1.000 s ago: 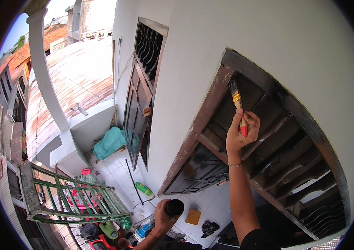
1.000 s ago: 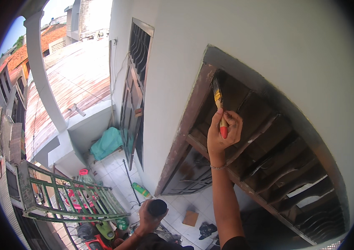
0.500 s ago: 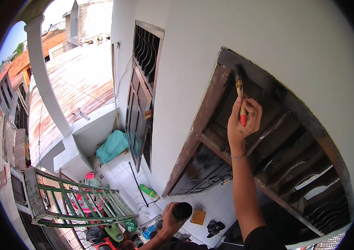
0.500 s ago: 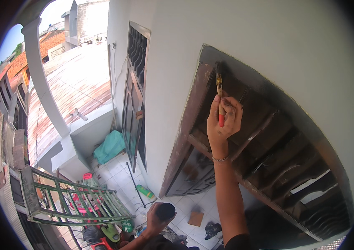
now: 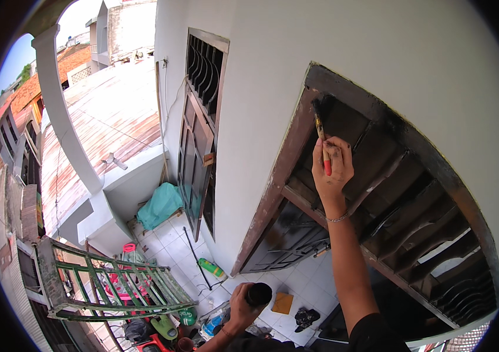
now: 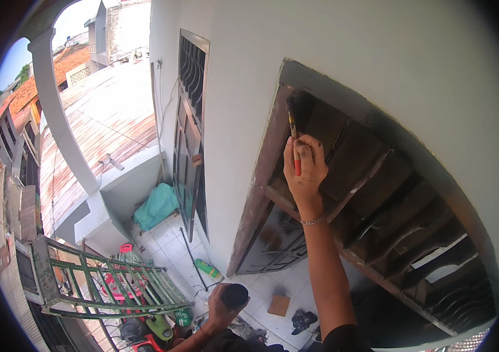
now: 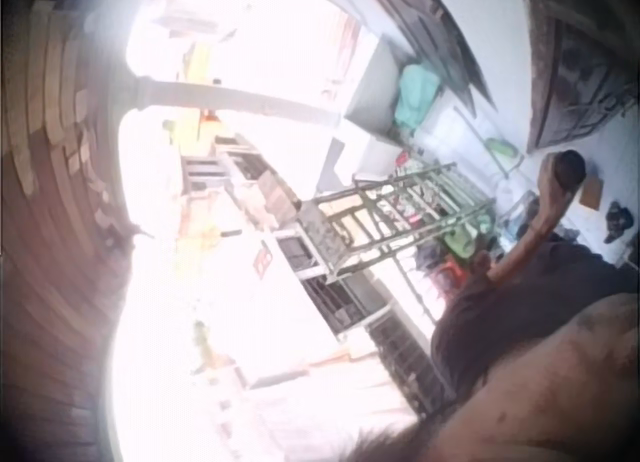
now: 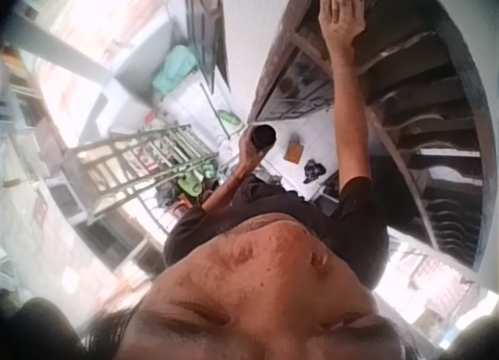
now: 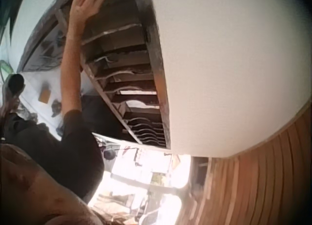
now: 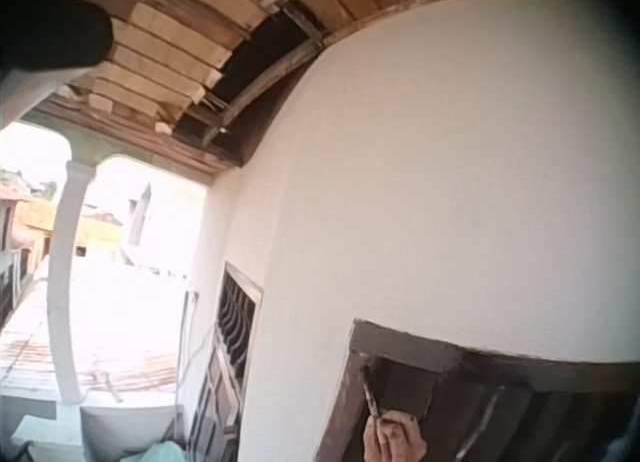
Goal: The person paints the wooden frame of a window grille with black paint using a small brush. They repeatedly dip the brush into a paint can held in the other hand and apply paint to the upper sections of the frame.
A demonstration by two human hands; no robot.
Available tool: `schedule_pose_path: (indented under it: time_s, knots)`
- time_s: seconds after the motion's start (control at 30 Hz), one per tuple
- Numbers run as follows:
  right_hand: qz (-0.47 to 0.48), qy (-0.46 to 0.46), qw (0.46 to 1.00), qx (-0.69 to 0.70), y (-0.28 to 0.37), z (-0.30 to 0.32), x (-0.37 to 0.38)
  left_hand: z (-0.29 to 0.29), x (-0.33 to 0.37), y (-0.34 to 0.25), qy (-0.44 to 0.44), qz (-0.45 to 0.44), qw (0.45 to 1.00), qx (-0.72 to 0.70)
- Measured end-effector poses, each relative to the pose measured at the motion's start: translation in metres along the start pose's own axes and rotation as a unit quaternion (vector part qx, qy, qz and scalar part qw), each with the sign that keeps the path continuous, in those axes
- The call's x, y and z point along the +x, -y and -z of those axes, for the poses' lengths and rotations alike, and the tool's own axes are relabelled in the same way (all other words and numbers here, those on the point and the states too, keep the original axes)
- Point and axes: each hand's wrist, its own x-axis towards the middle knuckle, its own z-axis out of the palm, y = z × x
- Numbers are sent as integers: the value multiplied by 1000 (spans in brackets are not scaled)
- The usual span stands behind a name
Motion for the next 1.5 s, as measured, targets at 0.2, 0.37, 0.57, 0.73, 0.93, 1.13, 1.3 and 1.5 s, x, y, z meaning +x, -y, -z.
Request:
schedule_pose_path:
  time_s: [0.2,0.37,0.57,0.73,0.93,1.13,1.3,1.5]
  knots:
    - [-12,-46,998,-30,-3,4,11,-2,-3,0,5,-4,1000,-10]
    - [-64,15,998,25,13,10,-36,0,-5,-3,-1,-11,1000,-1]
    - [-96,-65,993,-16,14,16,-24,6,-10,3,38,29,999,-16]
    - [-102,-12,995,11,17,9,-43,4,-12,3,20,5,1000,-12]
    - [-137,-80,987,-25,25,15,-39,4,-12,1,5,-10,1000,2]
    - [-137,-30,990,6,22,6,-58,8,-10,-8,9,-10,1000,-6]
    - [-164,-41,986,-3,31,19,-70,10,-11,-8,0,-13,1000,3]
    - [-161,-28,986,15,29,8,-56,8,-8,-9,14,-21,1000,-2]
